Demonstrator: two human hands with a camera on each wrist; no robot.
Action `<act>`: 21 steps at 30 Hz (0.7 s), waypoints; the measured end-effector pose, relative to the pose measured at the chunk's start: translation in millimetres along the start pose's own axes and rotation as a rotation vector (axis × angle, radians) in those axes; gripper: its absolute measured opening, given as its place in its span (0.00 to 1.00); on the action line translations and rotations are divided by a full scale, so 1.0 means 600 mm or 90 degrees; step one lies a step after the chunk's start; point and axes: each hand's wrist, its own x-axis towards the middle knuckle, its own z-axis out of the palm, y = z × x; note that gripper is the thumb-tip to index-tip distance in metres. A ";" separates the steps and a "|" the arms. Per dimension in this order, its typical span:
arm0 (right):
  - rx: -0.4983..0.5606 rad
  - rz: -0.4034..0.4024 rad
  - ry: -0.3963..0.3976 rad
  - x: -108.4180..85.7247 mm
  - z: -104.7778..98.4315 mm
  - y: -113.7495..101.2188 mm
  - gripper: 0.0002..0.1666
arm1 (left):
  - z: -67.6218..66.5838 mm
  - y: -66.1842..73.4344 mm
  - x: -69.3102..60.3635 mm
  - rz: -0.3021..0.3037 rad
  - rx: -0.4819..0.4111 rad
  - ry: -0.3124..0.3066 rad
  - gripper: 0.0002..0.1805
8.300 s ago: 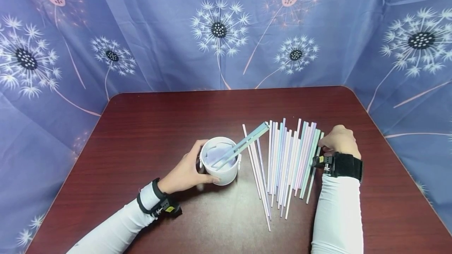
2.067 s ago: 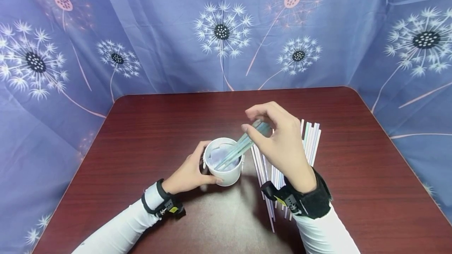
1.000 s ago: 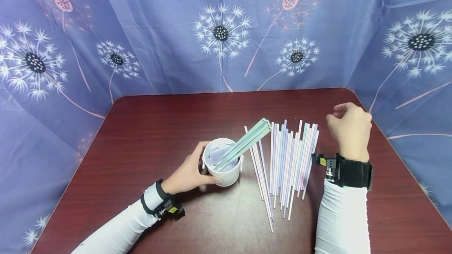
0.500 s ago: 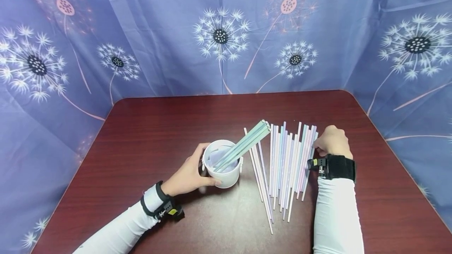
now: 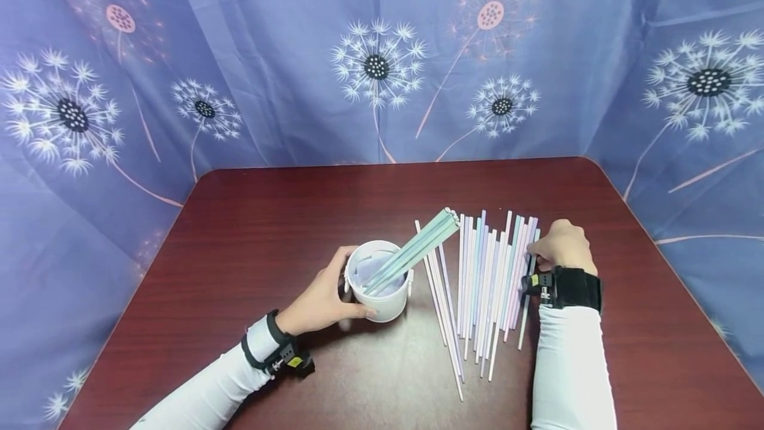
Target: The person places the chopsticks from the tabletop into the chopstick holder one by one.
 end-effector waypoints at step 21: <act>0.044 -0.218 0.142 -0.071 -0.075 -0.039 0.20 | -0.003 0.029 -0.001 -0.005 -0.030 -0.003 0.53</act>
